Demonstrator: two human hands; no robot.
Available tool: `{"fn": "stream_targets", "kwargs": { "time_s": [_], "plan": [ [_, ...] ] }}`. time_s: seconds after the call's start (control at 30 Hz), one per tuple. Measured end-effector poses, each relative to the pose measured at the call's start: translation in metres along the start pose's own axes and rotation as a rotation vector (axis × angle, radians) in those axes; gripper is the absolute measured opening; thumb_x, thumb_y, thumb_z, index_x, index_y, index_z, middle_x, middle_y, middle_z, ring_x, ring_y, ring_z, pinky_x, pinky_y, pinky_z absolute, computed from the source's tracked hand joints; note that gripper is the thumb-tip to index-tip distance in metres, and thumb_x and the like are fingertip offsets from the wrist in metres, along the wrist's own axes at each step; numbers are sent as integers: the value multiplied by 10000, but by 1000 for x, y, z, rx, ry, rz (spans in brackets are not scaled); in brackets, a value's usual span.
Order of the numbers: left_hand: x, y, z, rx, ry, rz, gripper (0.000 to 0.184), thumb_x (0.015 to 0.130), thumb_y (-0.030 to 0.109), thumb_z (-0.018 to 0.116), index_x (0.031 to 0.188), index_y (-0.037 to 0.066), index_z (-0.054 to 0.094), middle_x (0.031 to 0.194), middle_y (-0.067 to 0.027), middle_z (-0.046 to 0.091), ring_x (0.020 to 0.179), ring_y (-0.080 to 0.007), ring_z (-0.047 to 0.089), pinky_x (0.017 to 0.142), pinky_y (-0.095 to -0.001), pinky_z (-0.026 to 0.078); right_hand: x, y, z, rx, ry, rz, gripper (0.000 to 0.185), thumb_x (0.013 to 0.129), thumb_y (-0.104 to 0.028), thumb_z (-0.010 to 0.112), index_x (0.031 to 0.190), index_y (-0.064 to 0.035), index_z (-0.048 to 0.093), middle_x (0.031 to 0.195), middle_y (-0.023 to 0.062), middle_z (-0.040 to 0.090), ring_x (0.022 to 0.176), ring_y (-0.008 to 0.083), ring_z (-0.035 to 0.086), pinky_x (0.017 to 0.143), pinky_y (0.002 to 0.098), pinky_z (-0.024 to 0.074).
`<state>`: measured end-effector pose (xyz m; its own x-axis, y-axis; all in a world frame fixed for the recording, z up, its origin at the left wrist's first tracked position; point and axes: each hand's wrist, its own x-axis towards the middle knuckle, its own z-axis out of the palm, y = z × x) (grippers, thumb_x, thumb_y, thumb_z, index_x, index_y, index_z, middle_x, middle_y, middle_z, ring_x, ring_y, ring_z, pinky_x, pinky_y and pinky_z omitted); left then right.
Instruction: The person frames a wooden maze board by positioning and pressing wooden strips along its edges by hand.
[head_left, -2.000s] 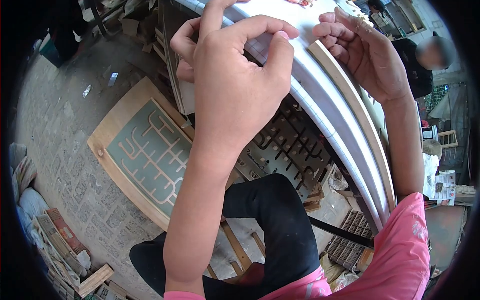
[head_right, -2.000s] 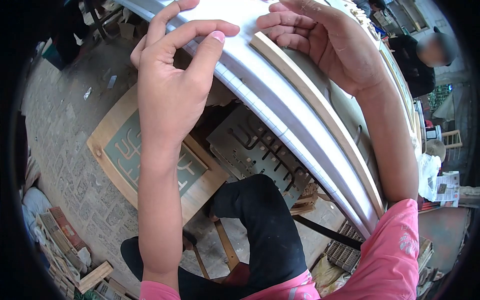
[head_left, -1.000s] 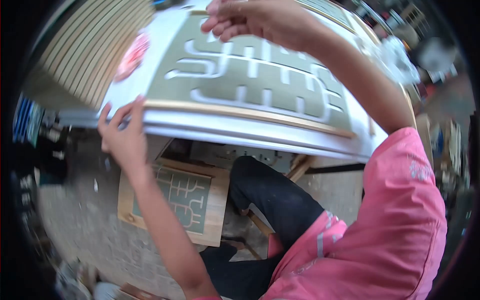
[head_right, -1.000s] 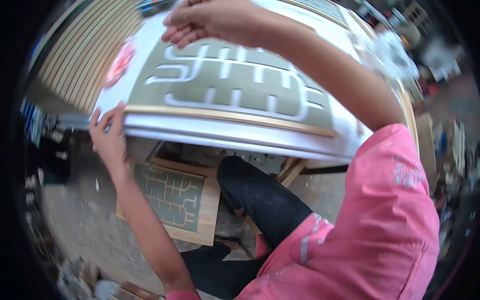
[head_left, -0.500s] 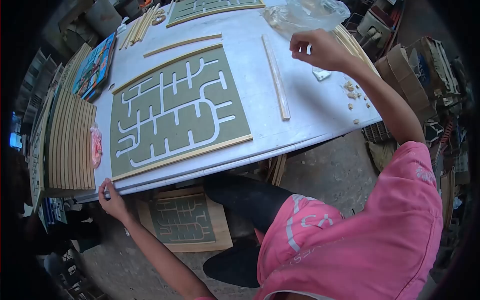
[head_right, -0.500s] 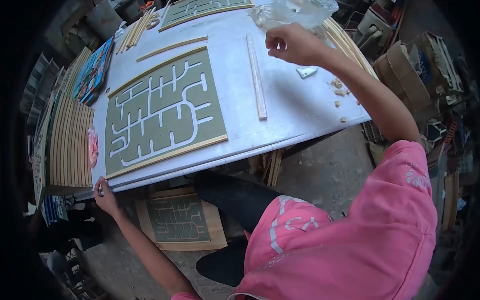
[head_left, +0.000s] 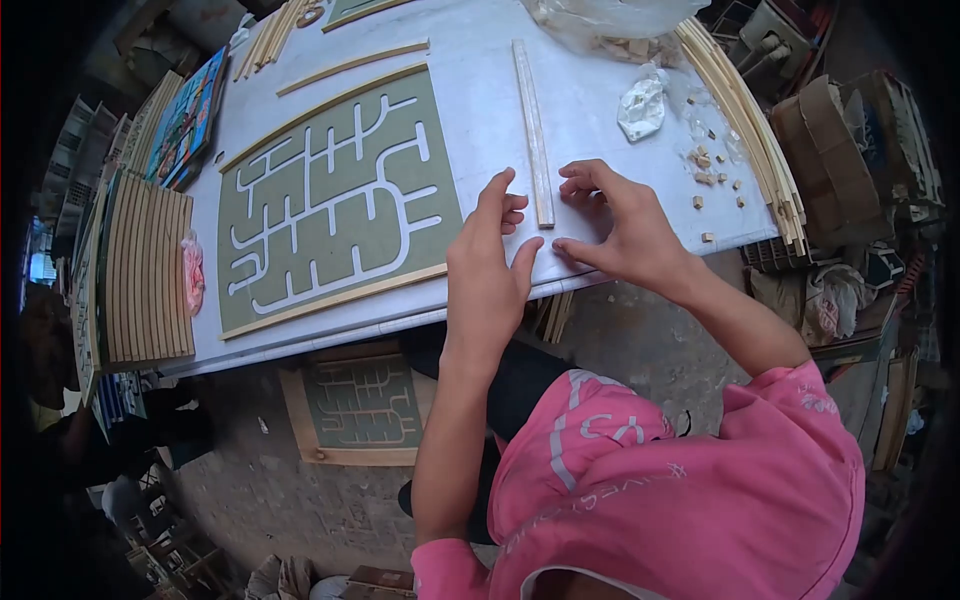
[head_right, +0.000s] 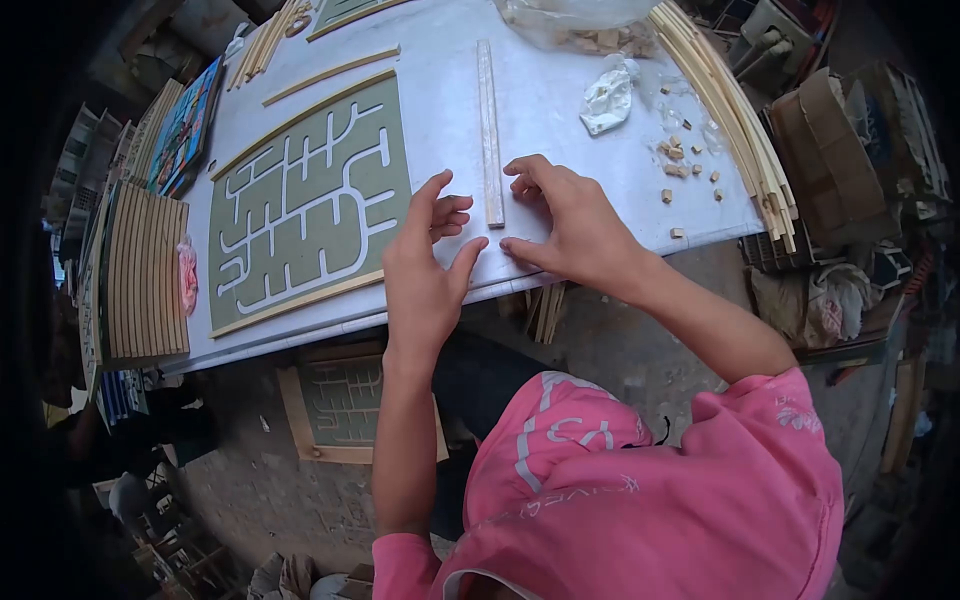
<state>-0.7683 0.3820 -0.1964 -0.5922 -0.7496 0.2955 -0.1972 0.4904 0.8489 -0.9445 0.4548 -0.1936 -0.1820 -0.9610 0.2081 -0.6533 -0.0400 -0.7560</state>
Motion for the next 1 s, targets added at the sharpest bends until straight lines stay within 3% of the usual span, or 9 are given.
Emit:
{"fn": "stream_targets", "kwargs": {
  "time_s": [0.17, 0.27, 0.33, 0.4, 0.47, 0.53, 0.6, 0.8, 1.0],
  "plan": [
    [2, -11, 12, 47, 8, -76, 671, 775, -88, 680, 1379, 22, 409, 1052, -207, 646, 944, -325, 648, 838, -393, 513, -3, 10, 10, 19, 78, -47, 580, 703, -113, 772, 1216, -32, 514, 1011, 167, 650, 909, 299, 647, 833, 370, 525],
    [5, -8, 8, 26, -7, -101, 617, 818, -88, 623, 1383, 19, 401, 1033, -207, 659, 924, -320, 662, 828, -382, 522, 6, 11, -2, 58, 25, -31, 562, 716, -86, 774, 1219, -23, 531, 1041, 109, 668, 919, 202, 639, 850, 317, 507],
    [13, -10, 6, 6, -15, -127, 578, 845, -87, 586, 1382, 13, 399, 1023, -206, 668, 914, -311, 675, 820, -372, 528, 14, 15, -10, 107, -19, -51, 459, 745, -105, 733, 1156, -16, 551, 954, 138, 675, 835, 229, 651, 778, 328, 534],
    [28, -14, 4, -156, -50, -164, 492, 885, -71, 512, 1362, -20, 402, 1009, -207, 684, 896, -277, 697, 795, -346, 540, 21, 20, -13, 195, -7, -8, 365, 794, -99, 694, 1122, -6, 563, 945, 131, 689, 807, 181, 650, 764, 307, 536],
    [42, -19, 5, -154, -71, -241, 468, 893, -64, 493, 1351, -34, 403, 1012, -214, 684, 898, -259, 701, 791, -333, 544, 27, 18, -21, 270, -81, 115, 322, 835, -83, 655, 1130, -2, 555, 972, 147, 694, 828, 167, 663, 772, 299, 539],
    [47, -19, 5, -147, -91, -319, 445, 901, -57, 474, 1340, -48, 404, 1016, -221, 685, 899, -241, 705, 786, -321, 548, 25, 7, -25, 336, -183, 269, 349, 906, -12, 571, 1241, 13, 480, 1090, 169, 663, 966, 162, 648, 858, 296, 526],
    [47, -14, 7, -238, -100, -400, 426, 911, -44, 451, 1333, -64, 399, 1015, -227, 684, 901, -229, 704, 786, -309, 551, 21, 4, -24, 670, -161, 474, 372, 926, -28, 569, 1278, 9, 453, 1100, 185, 657, 975, 176, 653, 847, 301, 534],
    [48, -9, 9, -364, -85, -488, 422, 923, -28, 445, 1336, -82, 382, 1023, -217, 682, 907, -207, 695, 781, -288, 552, 16, 10, -14, 709, -90, 475, 405, 944, -99, 600, 1307, -5, 448, 1121, 190, 654, 996, 181, 645, 814, 287, 534],
    [34, 2, 4, -483, -87, -524, 432, 937, -13, 457, 1353, -73, 361, 1052, -209, 670, 903, -195, 684, 779, -285, 553, 0, 2, -13, 668, -31, 423, 341, 930, -58, 552, 1251, 16, 463, 1057, 162, 682, 941, 164, 659, 788, 282, 537]
  ]
}}
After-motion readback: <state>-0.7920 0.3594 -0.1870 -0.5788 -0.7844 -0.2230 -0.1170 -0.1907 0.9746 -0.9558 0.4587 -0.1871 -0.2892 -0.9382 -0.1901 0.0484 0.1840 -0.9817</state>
